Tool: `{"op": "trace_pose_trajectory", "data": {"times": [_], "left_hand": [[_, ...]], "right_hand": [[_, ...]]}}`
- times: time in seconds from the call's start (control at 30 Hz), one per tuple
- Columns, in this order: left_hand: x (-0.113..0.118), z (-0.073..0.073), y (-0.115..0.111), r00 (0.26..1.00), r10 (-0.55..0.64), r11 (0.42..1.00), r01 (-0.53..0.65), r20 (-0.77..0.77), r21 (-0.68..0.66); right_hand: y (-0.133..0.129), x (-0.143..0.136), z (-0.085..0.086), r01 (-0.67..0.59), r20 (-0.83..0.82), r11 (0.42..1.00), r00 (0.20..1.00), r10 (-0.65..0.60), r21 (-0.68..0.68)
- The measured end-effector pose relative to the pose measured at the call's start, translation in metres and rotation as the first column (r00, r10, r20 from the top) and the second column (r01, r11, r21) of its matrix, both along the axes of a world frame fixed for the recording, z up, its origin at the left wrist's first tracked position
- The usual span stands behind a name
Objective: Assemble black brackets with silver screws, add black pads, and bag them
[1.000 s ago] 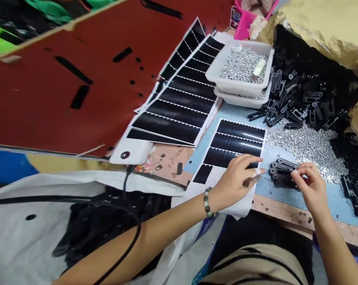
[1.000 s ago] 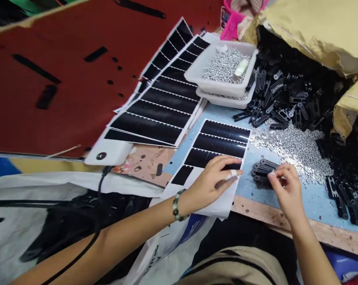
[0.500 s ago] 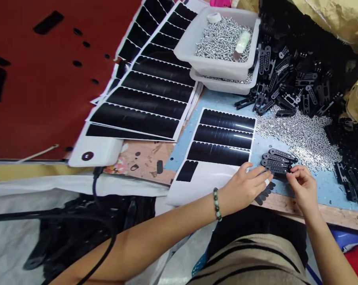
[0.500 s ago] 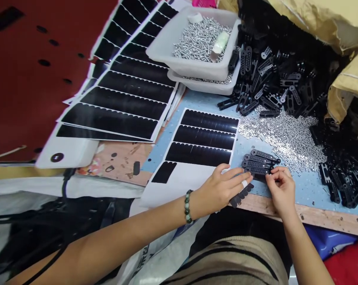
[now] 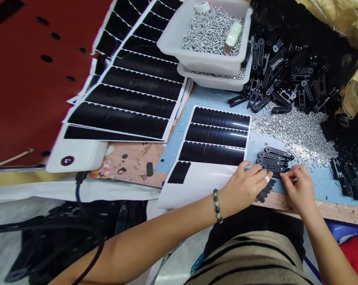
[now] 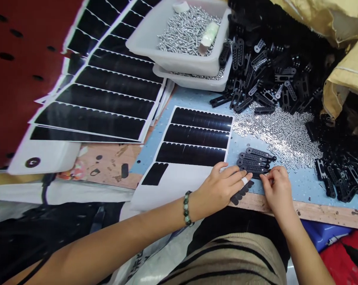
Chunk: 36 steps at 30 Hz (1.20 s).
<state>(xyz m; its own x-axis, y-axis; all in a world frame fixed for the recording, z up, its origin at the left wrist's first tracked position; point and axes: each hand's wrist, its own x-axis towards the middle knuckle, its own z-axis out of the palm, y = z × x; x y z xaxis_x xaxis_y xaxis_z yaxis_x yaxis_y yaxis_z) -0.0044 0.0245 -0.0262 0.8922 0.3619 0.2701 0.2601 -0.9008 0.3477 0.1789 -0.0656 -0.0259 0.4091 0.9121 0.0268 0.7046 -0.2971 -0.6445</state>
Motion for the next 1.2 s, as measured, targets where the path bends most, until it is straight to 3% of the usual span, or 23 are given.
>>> {"op": "trace_pose_trajectory", "data": {"times": [0.1, 0.17, 0.23, 0.27, 0.33, 0.4, 0.47, 0.53, 0.63, 0.77, 0.97, 1.1, 1.2], "left_hand": [[0.001, 0.001, 0.002, 1.0, 0.002, 0.999, -0.002, -0.007, -0.043], [0.001, 0.003, 0.005, 1.0, 0.015, 0.993, -0.015, -0.007, -0.12], [0.001, 0.006, 0.008, 0.999, 0.032, 0.972, -0.029, 0.008, -0.232], [0.001, 0.009, 0.01, 0.999, 0.037, 0.956, -0.029, 0.024, -0.29], [0.0, 0.013, 0.011, 0.997, 0.05, 0.921, -0.024, 0.056, -0.389], [-0.002, 0.017, 0.013, 0.993, 0.078, 0.891, -0.027, 0.093, -0.453], [-0.006, 0.018, 0.013, 0.982, 0.144, 0.88, -0.072, 0.118, -0.47], [-0.011, 0.015, 0.014, 0.973, 0.198, 0.897, -0.132, 0.116, -0.422], [-0.017, 0.007, 0.013, 0.988, 0.144, 0.955, -0.123, 0.059, -0.27], [-0.019, -0.002, 0.01, 0.998, 0.059, 0.99, -0.062, -0.023, -0.124], [-0.018, -0.002, 0.008, 0.998, 0.05, 0.997, -0.052, -0.027, -0.054], [-0.014, -0.001, 0.008, 0.998, 0.056, 0.997, -0.056, -0.015, -0.047], [-0.01, 0.0, 0.008, 0.998, 0.063, 0.996, -0.064, -0.018, -0.054]], "right_hand": [[0.0, 0.006, 0.006, -0.016, 0.237, 0.991, 0.97, 0.047, -0.133], [0.001, 0.009, 0.01, 0.018, 0.313, 0.994, 0.95, 0.017, -0.106], [0.002, 0.007, 0.015, -0.059, 0.238, 0.998, 0.97, 0.053, 0.019], [0.003, 0.004, 0.017, -0.143, 0.154, 0.987, 0.98, 0.129, 0.08], [0.006, -0.006, 0.021, -0.316, -0.028, 0.936, 0.946, 0.323, 0.155], [0.009, -0.015, 0.023, -0.383, -0.166, 0.908, 0.897, 0.409, 0.169], [0.011, -0.02, 0.022, -0.27, -0.282, 0.948, 0.908, 0.309, 0.167], [0.014, -0.019, 0.018, -0.056, -0.434, 0.989, 0.894, 0.111, 0.137], [0.019, -0.012, 0.008, 0.132, -0.622, 0.991, 0.779, -0.085, 0.029], [0.025, -0.009, 0.0, 0.163, -0.654, 0.986, 0.742, -0.15, -0.04], [0.027, -0.014, -0.002, 0.208, -0.64, 0.977, 0.745, -0.188, -0.045], [0.026, -0.015, -0.003, 0.155, -0.552, 0.987, 0.819, -0.158, -0.053], [0.026, -0.012, -0.003, 0.091, -0.366, 0.995, 0.925, -0.103, -0.052]]}}
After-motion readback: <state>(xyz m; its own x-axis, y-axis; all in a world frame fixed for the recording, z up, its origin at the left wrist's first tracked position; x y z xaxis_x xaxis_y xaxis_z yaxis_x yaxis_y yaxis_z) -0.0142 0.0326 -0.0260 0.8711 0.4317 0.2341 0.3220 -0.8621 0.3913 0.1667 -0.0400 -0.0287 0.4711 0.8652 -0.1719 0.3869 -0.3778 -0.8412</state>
